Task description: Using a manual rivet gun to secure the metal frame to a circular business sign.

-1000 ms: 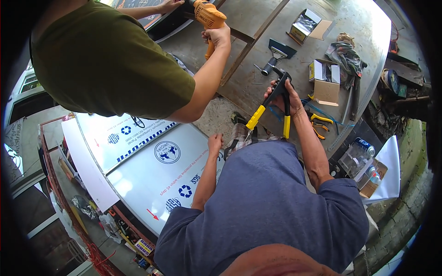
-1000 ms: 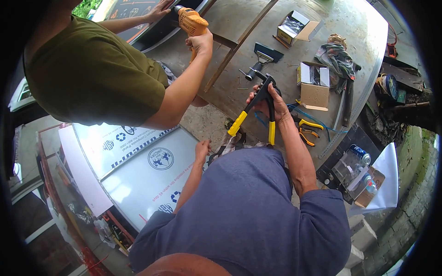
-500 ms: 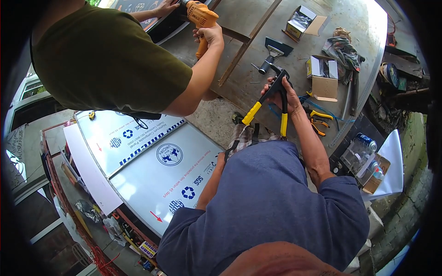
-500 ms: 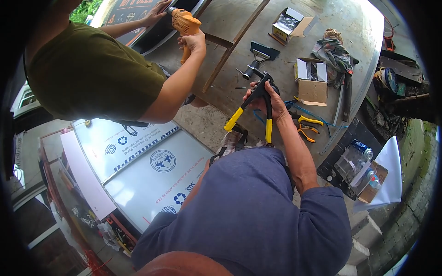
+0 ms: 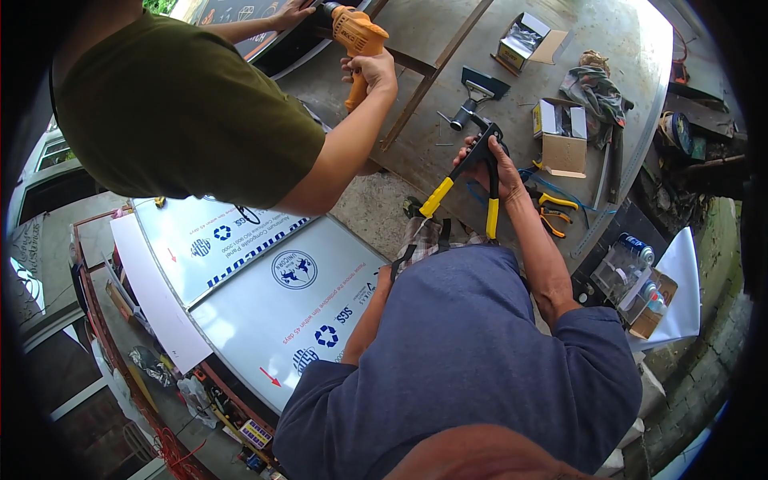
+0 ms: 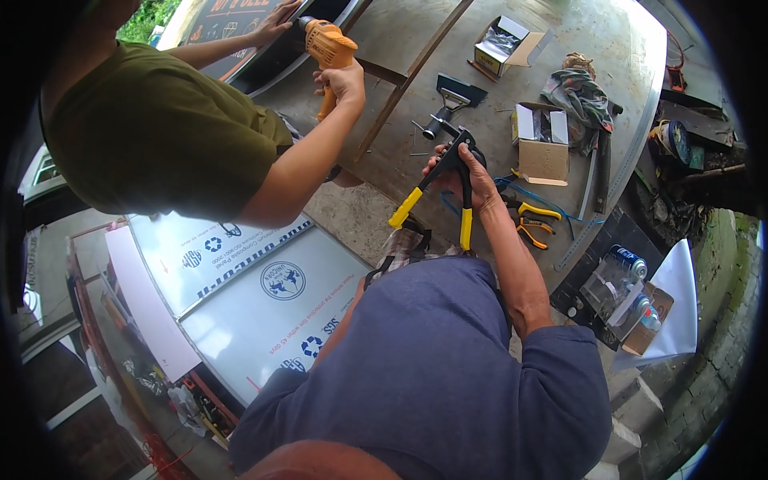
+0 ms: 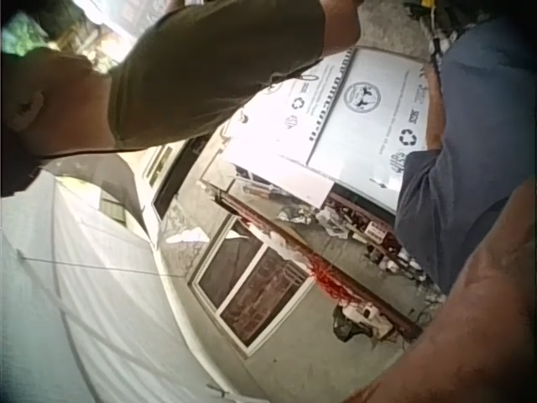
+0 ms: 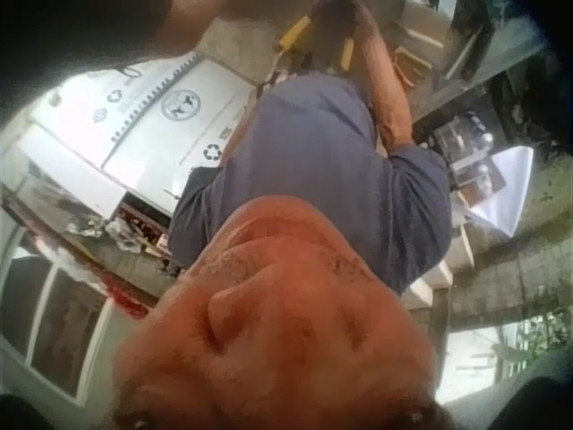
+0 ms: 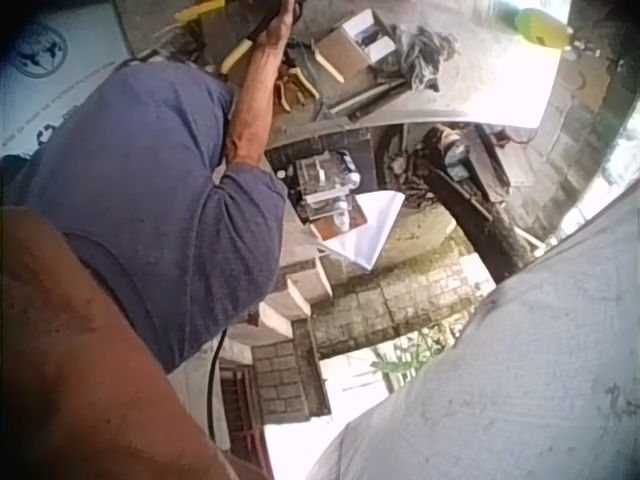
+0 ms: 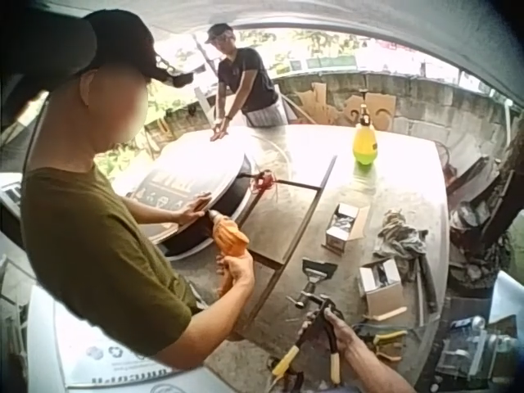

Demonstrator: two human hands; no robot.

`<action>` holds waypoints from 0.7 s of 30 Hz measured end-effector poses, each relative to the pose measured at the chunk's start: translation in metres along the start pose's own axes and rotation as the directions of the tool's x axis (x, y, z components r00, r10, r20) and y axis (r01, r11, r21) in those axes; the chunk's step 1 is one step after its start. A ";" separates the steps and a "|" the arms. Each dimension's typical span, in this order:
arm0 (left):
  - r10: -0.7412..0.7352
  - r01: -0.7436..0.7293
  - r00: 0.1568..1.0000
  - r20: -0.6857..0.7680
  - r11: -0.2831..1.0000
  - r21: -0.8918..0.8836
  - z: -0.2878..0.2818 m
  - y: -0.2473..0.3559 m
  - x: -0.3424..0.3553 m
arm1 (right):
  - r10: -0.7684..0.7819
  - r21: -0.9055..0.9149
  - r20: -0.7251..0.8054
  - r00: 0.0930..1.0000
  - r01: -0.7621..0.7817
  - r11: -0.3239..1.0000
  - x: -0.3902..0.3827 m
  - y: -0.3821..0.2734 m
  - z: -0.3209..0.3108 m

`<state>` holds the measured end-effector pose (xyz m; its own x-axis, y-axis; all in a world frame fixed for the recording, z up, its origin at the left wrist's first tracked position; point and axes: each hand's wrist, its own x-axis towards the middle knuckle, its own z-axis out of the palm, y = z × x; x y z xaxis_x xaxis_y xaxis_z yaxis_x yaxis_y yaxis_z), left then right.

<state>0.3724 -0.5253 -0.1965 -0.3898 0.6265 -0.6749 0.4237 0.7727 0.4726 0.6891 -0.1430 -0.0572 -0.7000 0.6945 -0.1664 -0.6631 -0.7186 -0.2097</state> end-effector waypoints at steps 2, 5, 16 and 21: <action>-0.016 0.015 1.000 0.003 1.000 0.026 0.001 0.003 0.004 | -0.021 -0.011 -0.012 1.000 0.021 1.000 -0.002 -0.001 -0.003; -0.041 0.041 0.999 -0.011 0.999 0.010 0.014 -0.019 0.012 | -0.022 -0.004 -0.010 1.000 0.022 1.000 0.000 -0.001 0.005; -0.219 0.219 0.976 0.021 0.974 -0.048 -0.038 0.063 -0.001 | -0.023 -0.034 -0.102 0.995 0.020 0.999 -0.001 -0.001 0.023; -0.338 0.341 0.939 0.055 0.904 -0.259 -0.069 0.051 0.004 | -0.069 -0.074 -0.144 0.987 0.059 0.995 0.030 -0.001 0.092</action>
<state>0.3364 -0.4762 -0.1358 -0.4643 0.3215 -0.8253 0.0382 0.9382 0.3440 0.6445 -0.1250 0.0262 -0.6069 0.7407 -0.2881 -0.6819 -0.6715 -0.2899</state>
